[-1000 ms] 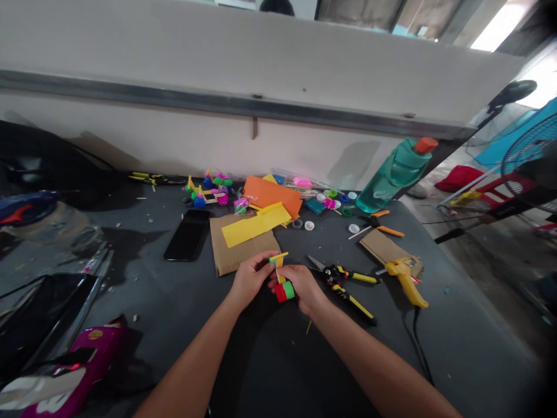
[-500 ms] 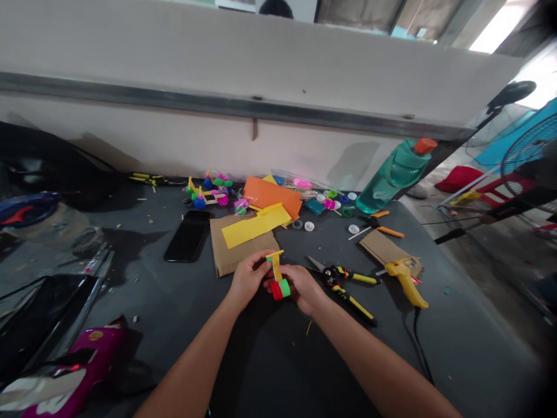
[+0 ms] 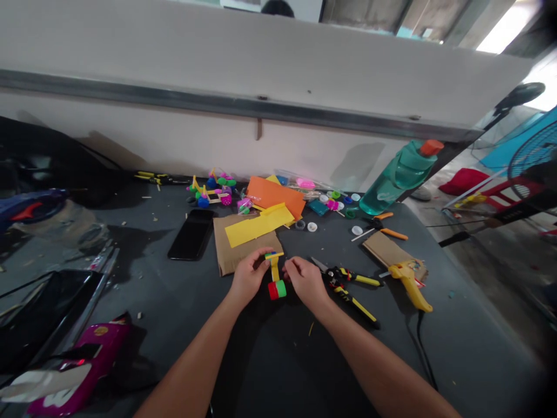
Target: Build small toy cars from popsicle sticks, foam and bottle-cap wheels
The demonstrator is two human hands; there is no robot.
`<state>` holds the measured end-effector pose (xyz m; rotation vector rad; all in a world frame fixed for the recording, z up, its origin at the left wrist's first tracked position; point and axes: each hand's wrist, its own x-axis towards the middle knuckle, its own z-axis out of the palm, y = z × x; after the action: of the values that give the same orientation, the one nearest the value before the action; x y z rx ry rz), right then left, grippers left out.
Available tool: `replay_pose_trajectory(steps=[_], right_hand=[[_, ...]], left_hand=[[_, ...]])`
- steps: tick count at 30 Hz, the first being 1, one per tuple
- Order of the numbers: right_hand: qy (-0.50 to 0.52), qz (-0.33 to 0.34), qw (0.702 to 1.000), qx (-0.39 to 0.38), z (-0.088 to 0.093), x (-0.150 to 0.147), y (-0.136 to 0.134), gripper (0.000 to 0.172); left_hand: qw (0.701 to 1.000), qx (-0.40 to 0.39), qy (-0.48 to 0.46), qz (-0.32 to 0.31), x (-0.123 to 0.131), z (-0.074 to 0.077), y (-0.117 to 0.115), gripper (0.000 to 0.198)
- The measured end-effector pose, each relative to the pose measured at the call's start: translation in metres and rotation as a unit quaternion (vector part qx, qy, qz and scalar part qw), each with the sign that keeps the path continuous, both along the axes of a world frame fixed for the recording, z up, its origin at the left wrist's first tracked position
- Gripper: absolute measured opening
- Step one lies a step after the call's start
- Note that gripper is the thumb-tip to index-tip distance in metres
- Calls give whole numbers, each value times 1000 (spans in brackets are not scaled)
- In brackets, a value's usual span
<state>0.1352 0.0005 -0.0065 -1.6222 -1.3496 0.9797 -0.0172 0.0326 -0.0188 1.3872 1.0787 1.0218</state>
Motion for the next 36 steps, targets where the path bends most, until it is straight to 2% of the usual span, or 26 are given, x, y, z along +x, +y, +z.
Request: replay_pose_trajectory(steps=[2,3,6,9,12,23,27,30,33,36], right_hand=[[-80,3,992,92,-3,5,1,9],[-99,8,987,123,-4,6,1,10],[-115,48,978,170,-9,8,2,30],[-114,82,974,177,-14,10,3,35],[-114,89,977,159,-19,13,5,35],[-141,109,968,176,-21,16,3,37],[-142,101,967,187,-24,16,4,35],[-131,99,966,198,-24,16,3,41],[-103,82,967,217,-21,17,0,50],[-85,57,964,245,-16,18,-4,47]], left_hand=[[998,43,44,-18,0,-1,-1,29],[996,62,65,-26,0,-3,-2,29],[987,101,120,-43,2,-6,-4,31],[979,123,154,-58,4,-8,-6,35],[972,135,179,-65,4,-8,-7,38],[945,194,264,-16,-7,-10,-5,25],[944,199,263,-14,-4,-11,-5,25],[943,204,262,-12,-3,-10,-7,27],[942,214,259,0,-4,-6,-9,28],[942,223,252,10,-5,-2,-11,26]])
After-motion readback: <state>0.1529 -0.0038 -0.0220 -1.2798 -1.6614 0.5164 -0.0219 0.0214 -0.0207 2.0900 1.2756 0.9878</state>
